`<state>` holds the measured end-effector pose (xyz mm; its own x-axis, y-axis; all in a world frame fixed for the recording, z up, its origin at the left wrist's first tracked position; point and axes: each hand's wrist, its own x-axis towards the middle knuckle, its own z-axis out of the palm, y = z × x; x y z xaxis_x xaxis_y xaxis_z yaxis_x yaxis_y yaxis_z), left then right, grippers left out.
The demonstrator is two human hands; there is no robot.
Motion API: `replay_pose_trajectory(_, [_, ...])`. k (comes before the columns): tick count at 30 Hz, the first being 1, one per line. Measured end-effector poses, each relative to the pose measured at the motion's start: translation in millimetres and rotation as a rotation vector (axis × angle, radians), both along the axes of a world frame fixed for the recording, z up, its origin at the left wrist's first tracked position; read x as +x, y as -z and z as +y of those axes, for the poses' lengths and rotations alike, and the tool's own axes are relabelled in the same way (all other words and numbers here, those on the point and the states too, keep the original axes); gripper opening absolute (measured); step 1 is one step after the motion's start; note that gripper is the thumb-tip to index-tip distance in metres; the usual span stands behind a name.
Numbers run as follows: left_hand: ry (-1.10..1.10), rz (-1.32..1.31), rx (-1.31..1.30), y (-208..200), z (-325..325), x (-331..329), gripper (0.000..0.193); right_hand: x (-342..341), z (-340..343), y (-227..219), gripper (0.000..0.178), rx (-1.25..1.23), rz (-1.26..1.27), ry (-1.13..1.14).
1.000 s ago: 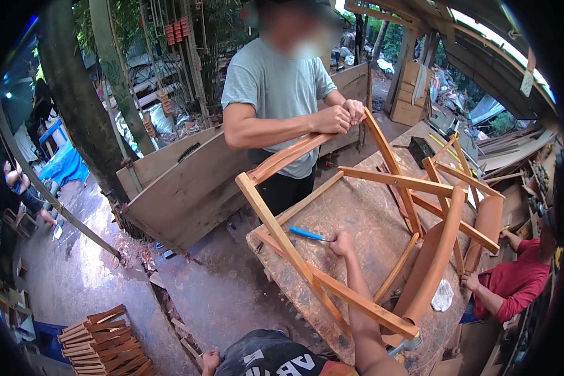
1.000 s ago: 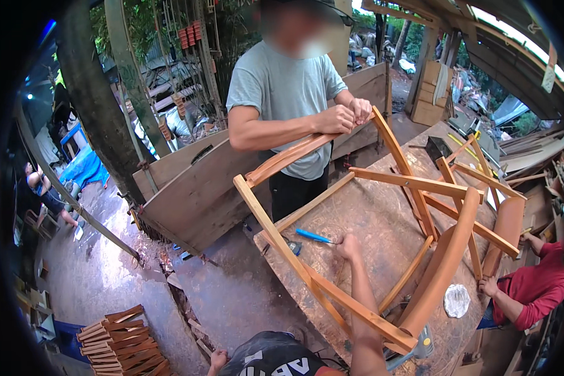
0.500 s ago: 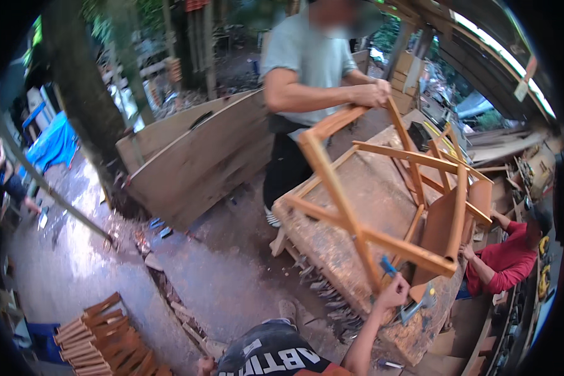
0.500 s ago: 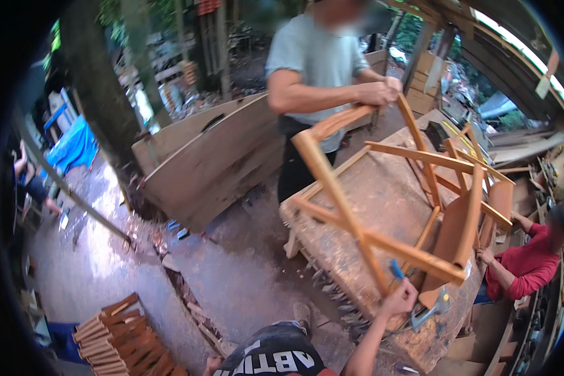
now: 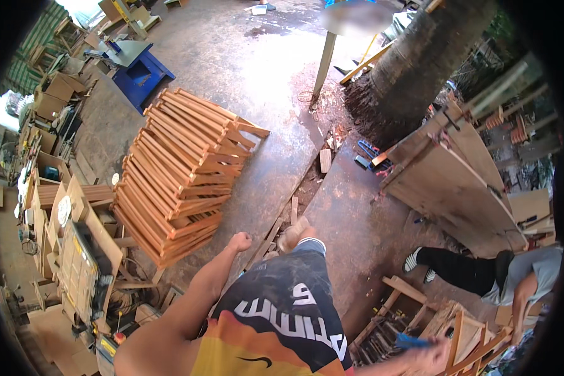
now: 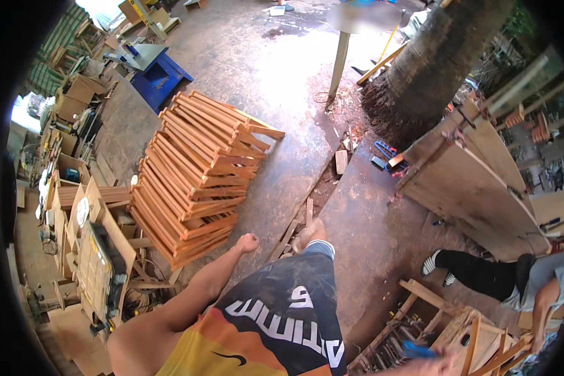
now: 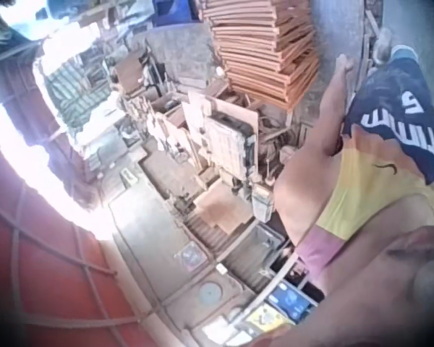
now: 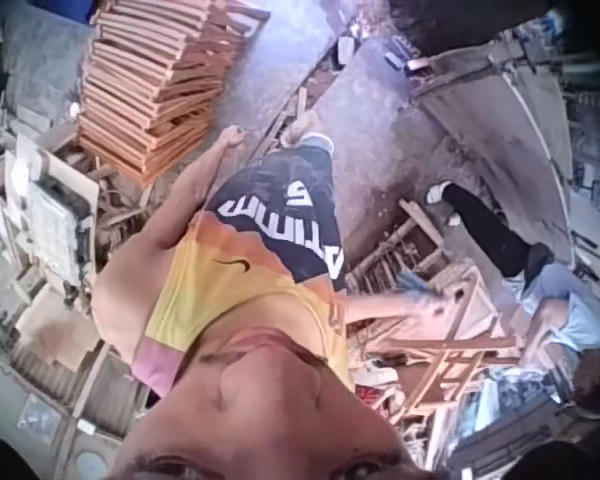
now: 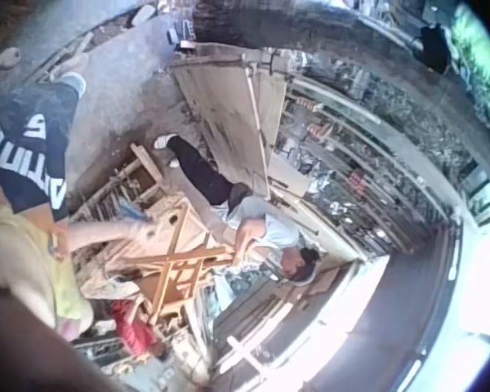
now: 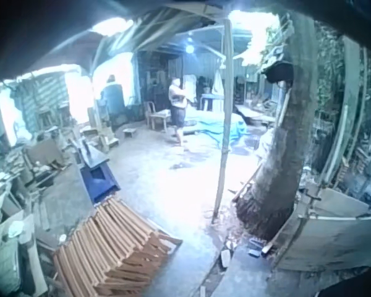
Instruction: Assemble wood and leather components to build chairs.
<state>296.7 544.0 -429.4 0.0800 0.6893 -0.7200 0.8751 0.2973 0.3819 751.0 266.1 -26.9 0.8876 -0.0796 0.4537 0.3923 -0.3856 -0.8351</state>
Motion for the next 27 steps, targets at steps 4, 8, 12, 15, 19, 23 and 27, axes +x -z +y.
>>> replay_pose_trajectory(4, [-0.108, -0.046, 0.211, -3.8, 128.7, -19.2, 0.027, -5.3, 199.9, 118.2, 0.015, 0.66, 1.088, -0.56])
replay_pose_trajectory(8, [-0.232, -0.155, 0.518, -23.7, 307.0, -27.7, 0.024, -47.7, 388.0, 231.1, 0.023, 0.515, 1.677, -0.757])
replay_pose_trajectory(12, [-0.23, -0.071, 0.378, -72.7, 441.0, -34.4, 0.023, -75.7, 535.7, 213.5, 0.031, 0.461, 1.78, -0.755])
replay_pose_trajectory(15, [0.15, 0.154, 0.48, -46.5, 516.7, -59.0, 0.02, -87.4, 559.5, 219.7, 0.035, 0.292, 1.79, -0.642])
replay_pose_trajectory(19, [0.698, 0.34, 0.438, 28.8, 615.0, -86.4, 0.021, -112.7, 535.7, 229.6, 0.034, 0.043, 1.917, -0.564])
replay_pose_trajectory(23, [1.332, 0.372, 0.384, 77.1, 671.4, -97.9, 0.029, -142.6, 506.5, 215.8, 0.034, -0.027, 1.903, -0.391])
replay_pose_trajectory(27, [1.417, 0.357, -0.032, 86.2, 724.9, -93.4, 0.029, -179.0, 495.2, 198.1, 0.032, 0.093, 1.874, -0.22])
